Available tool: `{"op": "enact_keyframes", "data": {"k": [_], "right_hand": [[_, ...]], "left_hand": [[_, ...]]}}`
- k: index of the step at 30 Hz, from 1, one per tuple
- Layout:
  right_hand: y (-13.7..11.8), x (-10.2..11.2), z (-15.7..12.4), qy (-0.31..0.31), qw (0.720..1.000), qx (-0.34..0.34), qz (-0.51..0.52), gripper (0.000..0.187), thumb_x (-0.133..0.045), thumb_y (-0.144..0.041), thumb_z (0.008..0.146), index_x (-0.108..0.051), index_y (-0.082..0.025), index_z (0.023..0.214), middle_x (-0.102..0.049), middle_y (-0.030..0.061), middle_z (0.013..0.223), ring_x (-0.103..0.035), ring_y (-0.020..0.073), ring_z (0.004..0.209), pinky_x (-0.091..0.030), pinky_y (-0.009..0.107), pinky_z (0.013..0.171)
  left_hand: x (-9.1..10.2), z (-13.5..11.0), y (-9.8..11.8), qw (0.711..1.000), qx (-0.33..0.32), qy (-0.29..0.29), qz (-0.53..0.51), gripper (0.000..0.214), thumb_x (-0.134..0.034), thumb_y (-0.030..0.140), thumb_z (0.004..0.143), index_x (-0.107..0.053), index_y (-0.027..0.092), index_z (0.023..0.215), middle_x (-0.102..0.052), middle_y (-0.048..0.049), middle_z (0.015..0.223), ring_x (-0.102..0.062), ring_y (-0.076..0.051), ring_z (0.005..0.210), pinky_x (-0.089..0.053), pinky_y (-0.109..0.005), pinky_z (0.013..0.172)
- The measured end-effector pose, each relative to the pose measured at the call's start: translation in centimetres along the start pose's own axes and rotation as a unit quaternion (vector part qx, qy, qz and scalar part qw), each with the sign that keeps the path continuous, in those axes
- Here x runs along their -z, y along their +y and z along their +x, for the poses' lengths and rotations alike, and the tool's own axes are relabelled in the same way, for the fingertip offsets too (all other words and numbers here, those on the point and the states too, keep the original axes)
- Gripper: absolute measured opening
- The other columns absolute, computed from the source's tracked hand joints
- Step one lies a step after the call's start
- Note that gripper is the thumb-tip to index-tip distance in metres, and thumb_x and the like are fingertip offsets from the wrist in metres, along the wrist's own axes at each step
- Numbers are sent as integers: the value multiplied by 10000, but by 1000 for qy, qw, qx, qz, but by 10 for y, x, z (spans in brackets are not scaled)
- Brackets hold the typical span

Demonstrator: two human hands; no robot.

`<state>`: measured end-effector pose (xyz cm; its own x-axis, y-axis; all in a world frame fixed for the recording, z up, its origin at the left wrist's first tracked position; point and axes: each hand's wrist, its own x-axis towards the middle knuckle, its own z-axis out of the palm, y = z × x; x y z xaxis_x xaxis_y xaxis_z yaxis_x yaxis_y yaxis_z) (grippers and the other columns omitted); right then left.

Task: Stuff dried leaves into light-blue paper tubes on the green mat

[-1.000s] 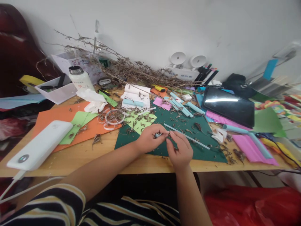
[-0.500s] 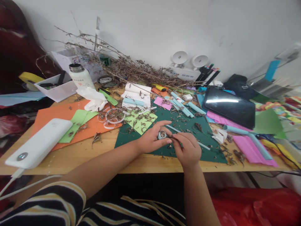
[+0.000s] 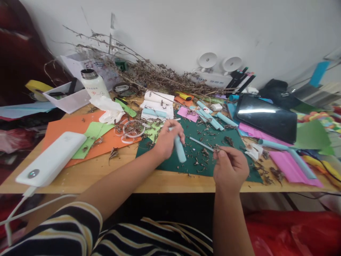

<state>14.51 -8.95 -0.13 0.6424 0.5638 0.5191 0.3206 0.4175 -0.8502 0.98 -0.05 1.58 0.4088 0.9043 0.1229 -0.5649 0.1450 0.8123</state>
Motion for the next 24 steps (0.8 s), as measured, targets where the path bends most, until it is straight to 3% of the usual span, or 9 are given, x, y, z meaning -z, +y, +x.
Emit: {"op": "enact_keyframes", "data": {"k": [2,5,10,16,20,24], "right_hand": [[5,2,-6,2,997,-70,40,78,-599,-195,663,-601,-193,741,-549,-26,630,-501,78,520,-394,224,478],[8,2,-15,-14,994,-95,50,117,-584,-209,672,-608,-205,786,-556,-20,664,-492,74,523,-390,227,478],[8,0,-25,-74,994,-75,6,151,-530,-261,712,-616,-201,820,-548,0,680,-482,86,539,-392,248,483],[6,-3,-31,-89,991,-74,60,101,-535,-265,725,-600,-218,786,-489,-35,575,-463,79,500,-367,231,455],[5,0,-25,-66,992,-83,64,75,-541,-243,724,-590,-208,769,-499,-38,570,-469,73,490,-373,226,453],[4,11,-14,-34,992,-104,59,49,-571,-206,692,-578,-191,738,-526,-35,567,-485,75,481,-378,216,434]], "left_hand": [[3,9,9,987,64,94,-114,151,-398,275,803,-329,193,696,-396,70,519,-406,-53,409,-370,-180,451],[7,16,16,952,162,177,-190,215,-309,278,836,-335,176,648,-398,59,475,-391,-50,371,-421,-204,478],[6,11,13,942,202,172,-207,265,-265,290,822,-361,169,607,-454,21,471,-471,-102,412,-472,-304,546],[6,10,7,944,222,164,-179,203,-289,270,775,-408,165,649,-522,-11,547,-518,-133,460,-440,-274,472],[9,13,3,959,203,152,-127,145,-326,281,756,-392,172,686,-526,-1,568,-509,-126,463,-424,-250,449],[8,12,1,989,66,131,-5,65,-372,250,745,-329,202,736,-502,43,559,-493,-107,477,-391,-203,443]]}}
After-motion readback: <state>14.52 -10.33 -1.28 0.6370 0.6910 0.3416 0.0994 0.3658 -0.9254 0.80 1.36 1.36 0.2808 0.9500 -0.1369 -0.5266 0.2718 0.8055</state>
